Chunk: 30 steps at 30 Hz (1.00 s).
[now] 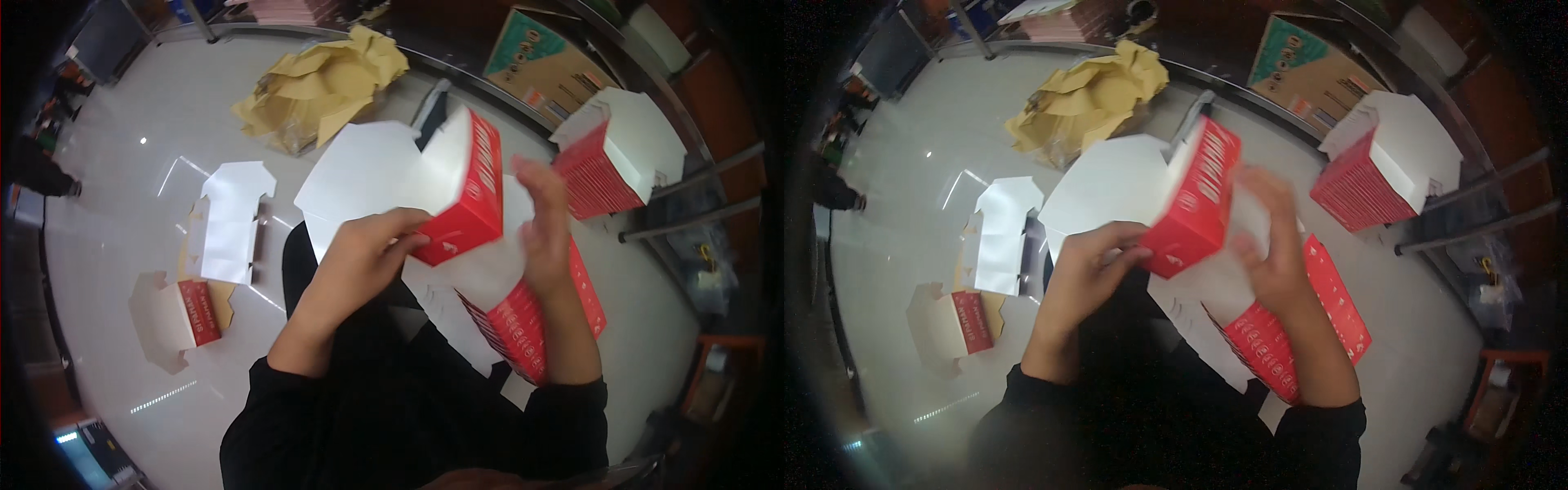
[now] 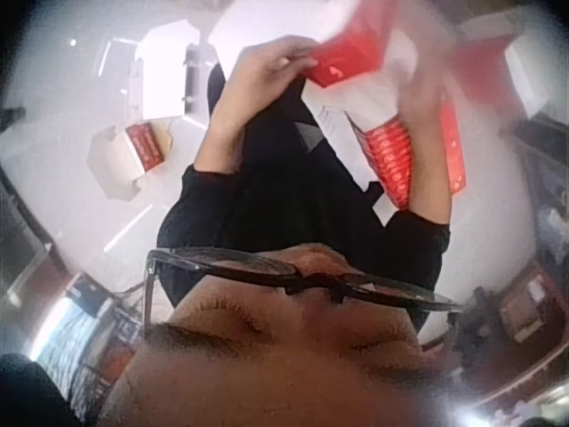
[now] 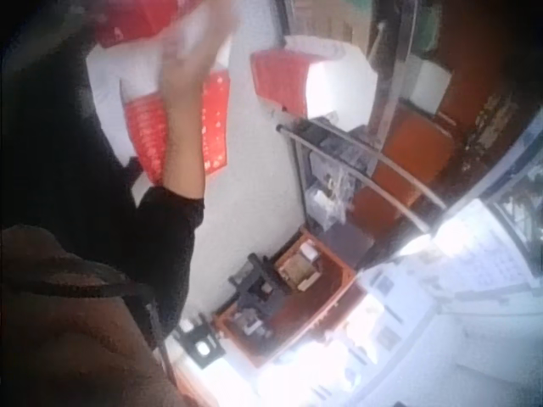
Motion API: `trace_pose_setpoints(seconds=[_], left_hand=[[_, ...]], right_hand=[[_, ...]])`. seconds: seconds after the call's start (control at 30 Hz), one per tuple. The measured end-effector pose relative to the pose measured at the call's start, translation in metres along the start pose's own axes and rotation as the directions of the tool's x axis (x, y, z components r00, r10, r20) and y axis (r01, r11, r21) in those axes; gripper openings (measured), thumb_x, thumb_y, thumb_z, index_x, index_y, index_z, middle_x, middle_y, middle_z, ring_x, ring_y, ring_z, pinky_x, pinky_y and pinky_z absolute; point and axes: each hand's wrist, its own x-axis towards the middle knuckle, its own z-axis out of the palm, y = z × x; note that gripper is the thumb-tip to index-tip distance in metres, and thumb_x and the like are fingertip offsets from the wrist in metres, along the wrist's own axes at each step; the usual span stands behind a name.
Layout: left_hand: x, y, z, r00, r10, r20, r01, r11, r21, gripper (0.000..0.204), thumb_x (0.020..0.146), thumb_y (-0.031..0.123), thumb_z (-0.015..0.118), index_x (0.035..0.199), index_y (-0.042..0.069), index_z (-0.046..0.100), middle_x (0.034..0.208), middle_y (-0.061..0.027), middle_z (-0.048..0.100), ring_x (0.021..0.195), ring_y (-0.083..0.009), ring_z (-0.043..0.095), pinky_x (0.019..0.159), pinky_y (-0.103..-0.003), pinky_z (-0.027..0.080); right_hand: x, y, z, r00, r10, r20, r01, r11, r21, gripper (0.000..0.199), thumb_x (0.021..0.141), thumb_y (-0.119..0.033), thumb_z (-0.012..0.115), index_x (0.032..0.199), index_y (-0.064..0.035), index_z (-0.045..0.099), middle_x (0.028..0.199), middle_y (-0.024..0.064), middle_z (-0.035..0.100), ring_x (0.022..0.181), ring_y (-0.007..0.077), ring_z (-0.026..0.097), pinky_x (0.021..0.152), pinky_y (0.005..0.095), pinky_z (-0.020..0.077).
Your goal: The person sits on the floor and assembles red and white cardboard boxes by folding the flat pieces into shape. They repeatedly pick up a flat box, fold the sides, and stack the finished boxes into a pile.
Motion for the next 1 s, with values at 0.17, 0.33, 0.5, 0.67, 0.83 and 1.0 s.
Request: trace_pose_setpoints(seconds=[0.17,0.33,0.5,0.67,0.83,1.0], left_hand=[[0.003,-0.015,0.045,0.997,0.013,0.071,-0.001,0.985,-0.171,0.027,0.077,-0.005,0.053,0.103,-0.001,0.052,0.098,-0.0196,0.058,0.092,-0.032,0.058,0.076,-0.033,0.046],[0.0,-0.035,0.086,0.927,0.072,0.367,0.04,0.956,-0.29,0.031,0.076,-0.004,0.054,0.107,0.001,0.052,0.1,-0.0178,0.059,0.094,-0.0326,0.057,0.079,-0.035,0.045],[-0.017,-0.052,0.087,0.859,0.06,0.508,0.137,0.93,-0.341,0.031,0.079,-0.003,0.054,0.109,0.002,0.052,0.104,-0.0158,0.058,0.098,-0.0254,0.057,0.079,-0.032,0.045],[-0.047,-0.072,0.095,0.888,0.152,0.435,0.146,0.802,-0.579,0.032,0.083,-0.002,0.048,0.114,0.005,0.05,0.109,-0.011,0.057,0.099,-0.0209,0.055,0.085,-0.034,0.043],[-0.051,-0.075,0.1,0.86,0.228,0.457,0.198,0.675,-0.71,0.034,0.081,-0.007,0.043,0.113,0.0,0.05,0.108,-0.0137,0.058,0.101,-0.0201,0.054,0.09,-0.034,0.04],[-0.066,-0.072,0.104,0.886,0.244,0.395,-0.004,0.855,-0.519,0.023,0.082,-0.001,0.046,0.105,-0.004,0.051,0.096,-0.0166,0.057,0.095,-0.0274,0.054,0.083,-0.033,0.041]], right_hand=[[0.017,-0.008,-0.024,0.897,0.356,-0.262,-0.147,0.799,0.584,0.037,0.086,-0.026,0.041,0.114,-0.0013,0.045,0.114,0.0116,0.046,0.109,0.0233,0.045,0.09,0.0361,0.0338],[0.009,0.014,-0.07,0.938,0.334,0.094,-0.337,0.941,0.023,0.03,0.084,-0.023,0.046,0.106,-0.0033,0.05,0.106,0.0086,0.052,0.102,0.0193,0.049,0.088,0.033,0.0356],[-0.015,0.045,-0.085,0.59,0.57,0.572,-0.489,0.816,-0.308,0.034,0.077,-0.017,0.056,0.109,-0.0072,0.053,0.11,0.0073,0.051,0.102,0.0187,0.047,0.087,0.0299,0.0365],[-0.037,0.094,-0.08,0.593,0.404,0.696,-0.553,0.833,-0.013,0.047,0.073,-0.01,0.06,0.118,-0.006,0.047,0.118,0.0089,0.046,0.106,0.0166,0.045,0.092,0.0293,0.0341],[-0.047,0.09,-0.067,0.648,0.495,0.578,-0.674,0.727,0.132,0.021,0.069,-0.009,0.065,0.087,-0.0017,0.055,0.094,0.0068,0.055,0.092,0.0168,0.051,0.086,0.0281,0.0369],[-0.046,0.11,-0.052,0.685,0.456,0.568,-0.59,0.805,0.065,0.014,0.069,-0.006,0.06,0.07,-0.0042,0.046,0.074,0.0033,0.048,0.076,0.0113,0.047,0.073,0.0252,0.0372]])
